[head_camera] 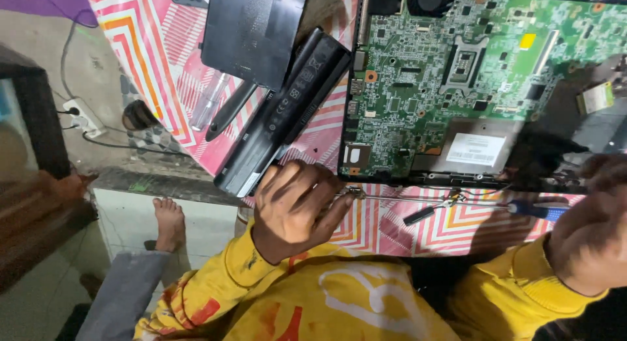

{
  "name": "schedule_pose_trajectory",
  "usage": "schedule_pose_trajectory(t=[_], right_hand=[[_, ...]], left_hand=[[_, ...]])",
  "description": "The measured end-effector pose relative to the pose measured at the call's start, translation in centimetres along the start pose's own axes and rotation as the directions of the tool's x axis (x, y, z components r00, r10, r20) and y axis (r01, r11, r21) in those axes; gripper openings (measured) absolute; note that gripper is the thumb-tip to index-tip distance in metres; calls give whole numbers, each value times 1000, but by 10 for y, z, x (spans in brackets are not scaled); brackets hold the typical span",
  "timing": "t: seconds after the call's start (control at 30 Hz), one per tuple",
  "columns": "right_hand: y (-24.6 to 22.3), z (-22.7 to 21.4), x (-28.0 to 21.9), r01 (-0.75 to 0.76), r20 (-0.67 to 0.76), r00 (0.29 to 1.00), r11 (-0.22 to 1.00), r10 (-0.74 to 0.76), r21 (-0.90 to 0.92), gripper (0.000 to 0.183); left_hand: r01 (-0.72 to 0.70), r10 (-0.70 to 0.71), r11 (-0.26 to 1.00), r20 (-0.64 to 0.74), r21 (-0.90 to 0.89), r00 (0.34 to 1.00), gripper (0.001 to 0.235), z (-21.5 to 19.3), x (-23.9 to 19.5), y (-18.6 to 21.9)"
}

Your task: The person uses a screwdriver to remove screws from the back of a disassembled laptop. They then detach a small internal component and place it on the table before continuing to unscrew the laptop chassis.

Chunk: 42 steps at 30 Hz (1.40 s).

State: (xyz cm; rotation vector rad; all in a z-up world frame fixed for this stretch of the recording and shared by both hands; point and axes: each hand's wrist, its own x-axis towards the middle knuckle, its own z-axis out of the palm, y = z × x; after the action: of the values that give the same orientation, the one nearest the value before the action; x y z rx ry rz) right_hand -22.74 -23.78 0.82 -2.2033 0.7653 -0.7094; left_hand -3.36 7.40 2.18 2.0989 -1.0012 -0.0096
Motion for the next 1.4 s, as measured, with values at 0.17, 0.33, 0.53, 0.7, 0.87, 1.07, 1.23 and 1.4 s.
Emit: schedule_pose_trajectory(t=[0.17, 0.33, 0.53, 0.7, 0.87, 1.07, 1.23, 1.4], right_hand=[[-35, 20, 37, -439, 341, 894, 710, 290, 550, 20], [-24, 5, 60, -439, 437, 891, 477, 124, 761, 18], [-34, 33, 79, -427, 420, 903, 297, 92, 854, 14], [-38, 40, 79, -405, 374, 914, 345, 155, 847, 12], [-29, 38, 75, -393, 348, 919, 373, 183, 840, 20], [-35, 42, 74, -406, 350, 912, 358, 212, 841, 15], [-32, 42, 75, -413, 363, 911, 432, 196, 802, 17], [-45, 51, 71, -360, 250, 932, 590, 263, 723, 10]], left_hand=[[14, -14, 1000, 47, -14, 999, 17, -6, 2, -2], [-11, 13, 999, 78, -32, 997, 20, -4, 0, -7], [-16, 15, 1000, 44, 3, 999, 20, -1, -2, -7], [-21, 20, 1000, 76, 7, 997, 21, -6, 2, -8], [-18, 19, 1000, 59, -19, 998, 20, -6, 3, -8], [-17, 19, 1000, 90, -23, 996, 20, -7, 3, -8], [1, 0, 1000, 72, -19, 997, 21, -5, 2, -7], [13, -12, 1000, 74, -22, 997, 22, -5, 3, -6]])
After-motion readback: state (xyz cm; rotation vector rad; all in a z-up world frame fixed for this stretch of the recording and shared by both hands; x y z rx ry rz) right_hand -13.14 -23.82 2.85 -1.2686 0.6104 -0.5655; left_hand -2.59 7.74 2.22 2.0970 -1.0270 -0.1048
